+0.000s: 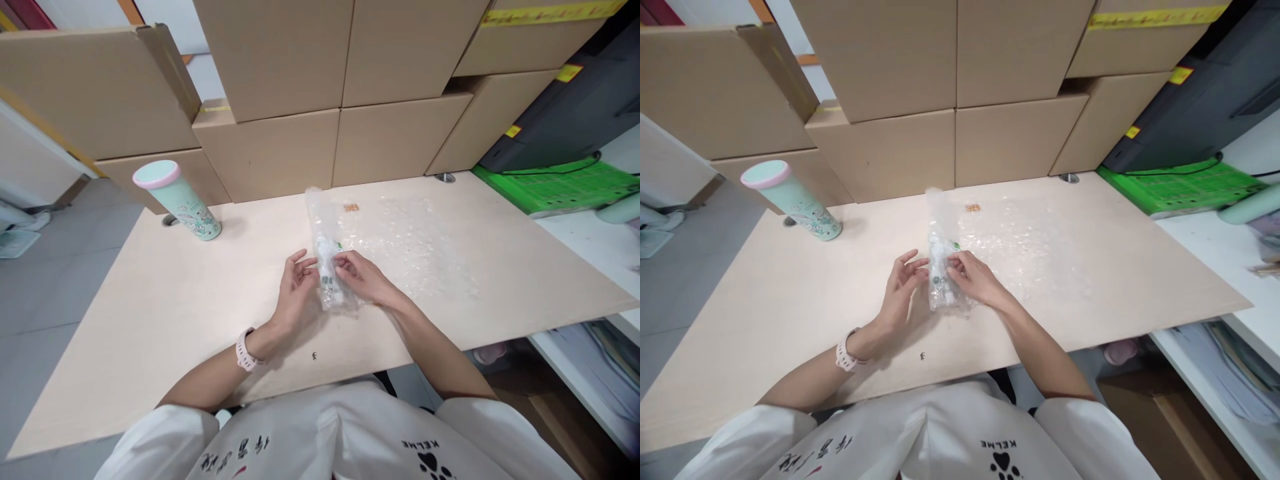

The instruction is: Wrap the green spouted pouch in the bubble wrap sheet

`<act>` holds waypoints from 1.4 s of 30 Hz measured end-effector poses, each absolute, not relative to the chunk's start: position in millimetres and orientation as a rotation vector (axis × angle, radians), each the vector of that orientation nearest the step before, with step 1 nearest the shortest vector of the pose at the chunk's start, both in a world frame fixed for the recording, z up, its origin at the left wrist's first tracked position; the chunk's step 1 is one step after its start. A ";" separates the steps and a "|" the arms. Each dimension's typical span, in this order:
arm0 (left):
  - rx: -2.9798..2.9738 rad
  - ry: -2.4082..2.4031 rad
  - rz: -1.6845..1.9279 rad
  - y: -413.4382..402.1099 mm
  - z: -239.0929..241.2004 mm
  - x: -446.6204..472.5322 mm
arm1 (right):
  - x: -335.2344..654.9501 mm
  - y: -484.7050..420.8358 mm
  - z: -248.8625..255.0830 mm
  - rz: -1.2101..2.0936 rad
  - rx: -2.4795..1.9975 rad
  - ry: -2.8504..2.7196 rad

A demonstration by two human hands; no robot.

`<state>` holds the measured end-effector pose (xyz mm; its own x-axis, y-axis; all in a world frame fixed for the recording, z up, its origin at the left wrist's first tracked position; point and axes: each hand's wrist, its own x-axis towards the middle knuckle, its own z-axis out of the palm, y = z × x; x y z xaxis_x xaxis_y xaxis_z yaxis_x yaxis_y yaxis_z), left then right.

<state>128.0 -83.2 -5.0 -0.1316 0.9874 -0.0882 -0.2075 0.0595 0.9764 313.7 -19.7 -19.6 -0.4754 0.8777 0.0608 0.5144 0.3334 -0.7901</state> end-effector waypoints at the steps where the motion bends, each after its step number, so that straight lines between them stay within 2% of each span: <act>1: 1.011 1.164 1.363 -87.1 -2.7 129.6 | 313.0 -19.8 -19.5 1.056 -1.194 -2.083; 8: 1.745 1.057 1.170 -101.4 1.8 136.5 | 324.7 -16.4 -11.0 1.480 -1.057 -1.809; 10: 1.934 1.032 1.088 -96.1 -1.4 141.8 | 334.7 -13.1 -8.8 1.505 -1.101 -1.804; 12: 2.065 0.985 1.027 -87.0 -8.7 151.3 | 346.2 -8.6 -7.6 1.363 -1.236 -1.880; 17: 2.354 0.959 0.687 -64.5 -41.8 183.6 | 373.7 4.5 -4.4 0.604 -1.839 -1.954; 20: 2.393 1.001 0.569 -62.1 -51.3 192.8 | 382.1 7.9 -1.4 0.470 -1.909 -1.850; 24: 2.065 1.072 0.809 -64.7 -37.4 185.4 | 376.4 4.2 0.4 0.560 -1.752 -1.966; 27: 1.399 1.297 1.112 -61.1 -19.8 175.7 | 366.0 0.9 -1.9 0.521 -1.750 -2.076; 30: 0.719 1.257 1.096 -56.9 -5.6 169.5 | 358.1 0.1 -6.3 0.511 -1.702 -2.151; 32: 0.578 1.200 1.129 -58.4 1.4 168.1 | 354.2 -0.3 -8.5 0.539 -1.655 -2.183; 37: 1.152 1.132 1.312 -74.5 7.7 171.4 | 346.7 -3.3 -5.7 0.700 -1.545 -2.170; 42: 1.876 1.153 1.123 -76.8 -1.2 182.5 | 353.8 -2.3 -0.5 0.781 -1.524 -2.138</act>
